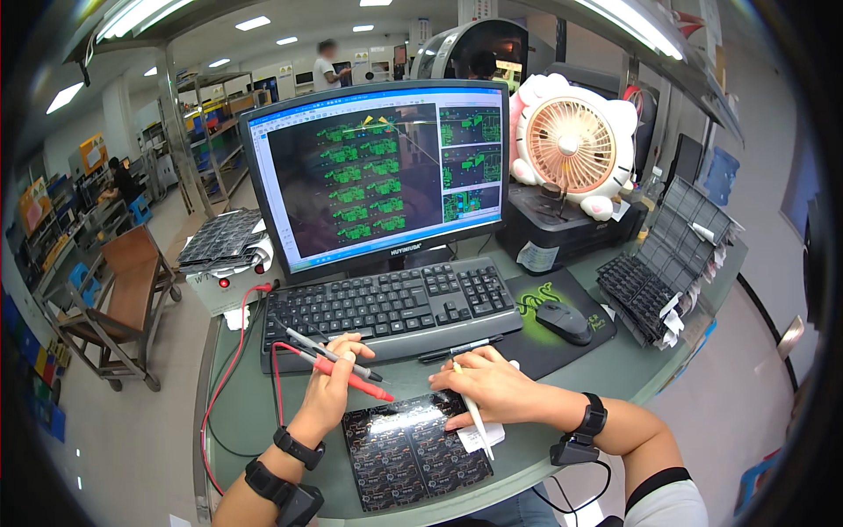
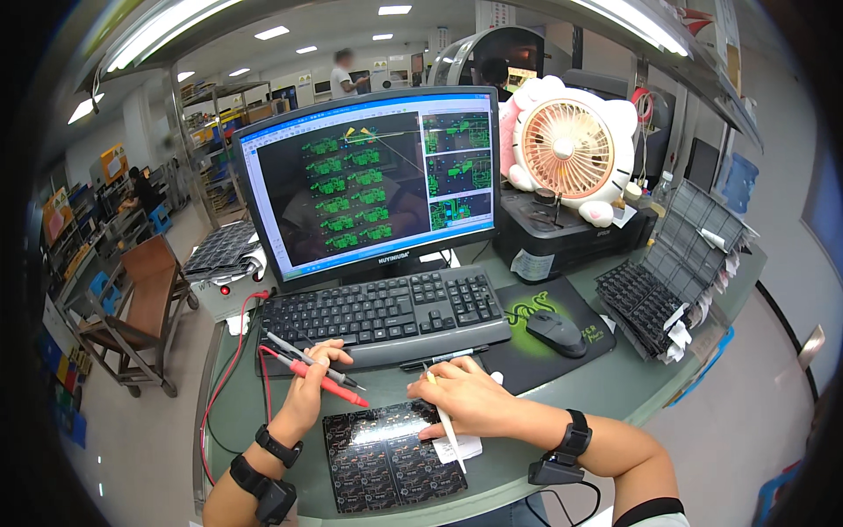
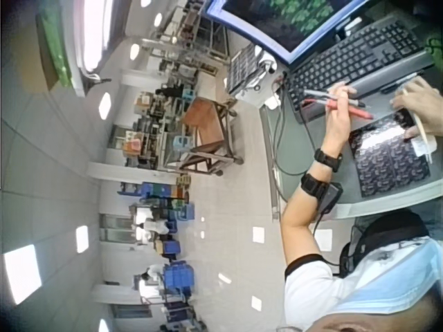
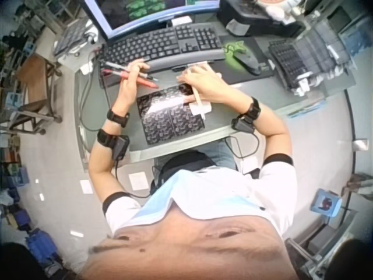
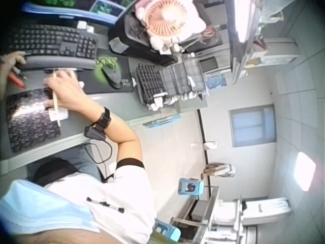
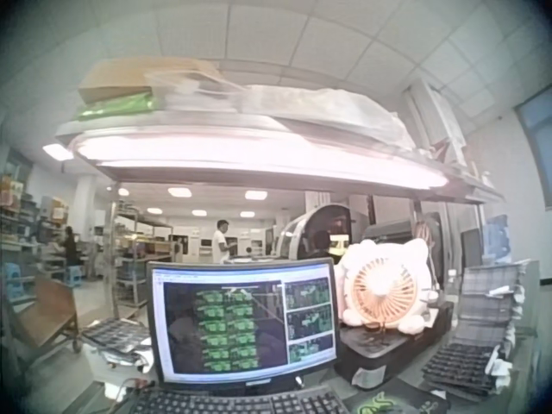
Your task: Testing and inspecting a printed circuit board using multimeter probes and a marker.
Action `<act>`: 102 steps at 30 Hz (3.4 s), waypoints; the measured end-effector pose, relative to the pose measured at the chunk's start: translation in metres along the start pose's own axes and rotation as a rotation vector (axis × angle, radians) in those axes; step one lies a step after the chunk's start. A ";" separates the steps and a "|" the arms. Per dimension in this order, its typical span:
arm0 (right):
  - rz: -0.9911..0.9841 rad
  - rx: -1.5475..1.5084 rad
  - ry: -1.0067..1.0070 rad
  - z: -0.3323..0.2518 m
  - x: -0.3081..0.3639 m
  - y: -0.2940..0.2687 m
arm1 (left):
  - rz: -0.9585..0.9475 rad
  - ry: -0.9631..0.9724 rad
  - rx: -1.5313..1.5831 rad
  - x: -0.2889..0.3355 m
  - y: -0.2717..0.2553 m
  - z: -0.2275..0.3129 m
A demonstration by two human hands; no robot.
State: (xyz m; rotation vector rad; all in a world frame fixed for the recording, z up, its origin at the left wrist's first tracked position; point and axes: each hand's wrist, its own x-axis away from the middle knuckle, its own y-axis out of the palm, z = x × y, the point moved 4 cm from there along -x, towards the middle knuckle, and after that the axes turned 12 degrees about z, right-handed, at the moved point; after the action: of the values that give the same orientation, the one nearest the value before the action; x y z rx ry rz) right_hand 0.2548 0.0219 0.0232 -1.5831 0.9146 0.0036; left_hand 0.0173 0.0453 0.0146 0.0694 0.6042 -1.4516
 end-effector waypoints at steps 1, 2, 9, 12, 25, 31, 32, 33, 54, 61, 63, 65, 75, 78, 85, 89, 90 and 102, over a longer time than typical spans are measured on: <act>-0.008 0.014 -0.007 0.000 0.001 0.001 | -0.007 -0.019 -0.018 -0.001 0.000 0.002; -0.008 0.010 -0.010 0.000 0.000 0.002 | -0.008 -0.041 -0.039 0.000 0.000 0.002; -0.062 0.084 0.006 -0.005 -0.001 0.000 | 0.080 0.041 -0.038 0.000 -0.004 -0.001; -0.083 0.078 0.023 -0.007 0.000 0.000 | 0.086 0.032 -0.041 0.003 -0.005 -0.003; 0.132 0.055 0.179 0.017 -0.006 -0.028 | 0.116 -0.009 0.103 -0.007 -0.007 -0.017; -0.048 0.099 -0.143 -0.071 0.029 -0.013 | 0.215 0.055 0.242 -0.006 -0.016 -0.018; -0.051 0.100 -0.141 -0.076 0.035 -0.007 | 0.226 0.025 0.268 -0.006 -0.017 -0.017; -0.062 0.118 -0.141 -0.077 0.040 -0.002 | 0.227 0.023 0.271 -0.005 -0.017 -0.015; 0.766 -0.243 0.528 -0.016 0.011 -0.087 | 0.097 -0.123 0.936 0.019 0.005 0.033; 0.453 -0.768 0.745 -0.033 0.005 -0.031 | 0.096 -0.195 1.028 0.037 0.021 0.041; 0.491 -0.877 0.721 -0.032 0.006 -0.030 | 0.136 -0.213 1.033 0.033 0.015 0.038; 0.733 -0.789 0.512 -0.015 0.009 -0.052 | 0.037 -0.254 0.925 0.028 0.008 0.033; -0.032 -0.415 0.353 -0.051 -0.049 -0.048 | -0.755 -0.097 0.421 0.051 0.030 0.049; -0.139 -0.457 0.273 -0.048 -0.055 -0.012 | -0.778 -0.139 0.263 0.055 0.035 0.039; -0.020 -0.967 0.691 -0.009 -0.017 -0.015 | -0.888 -0.168 0.214 0.058 0.041 0.039; -0.234 -1.060 0.681 -0.005 0.012 0.000 | -0.877 -0.113 0.277 0.060 0.046 0.044; -0.249 -1.063 0.678 -0.006 0.015 0.002 | -0.879 -0.109 0.274 0.059 0.047 0.044; -0.061 -1.101 0.709 0.004 0.016 0.005 | -0.586 -0.455 0.171 0.037 0.016 0.027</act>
State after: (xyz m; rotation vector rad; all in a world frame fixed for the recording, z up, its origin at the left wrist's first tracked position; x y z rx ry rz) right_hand 0.2651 0.0171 0.0097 -2.7224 1.5532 -0.1241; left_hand 0.0419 0.0032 0.0170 -0.3219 0.1196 -2.0031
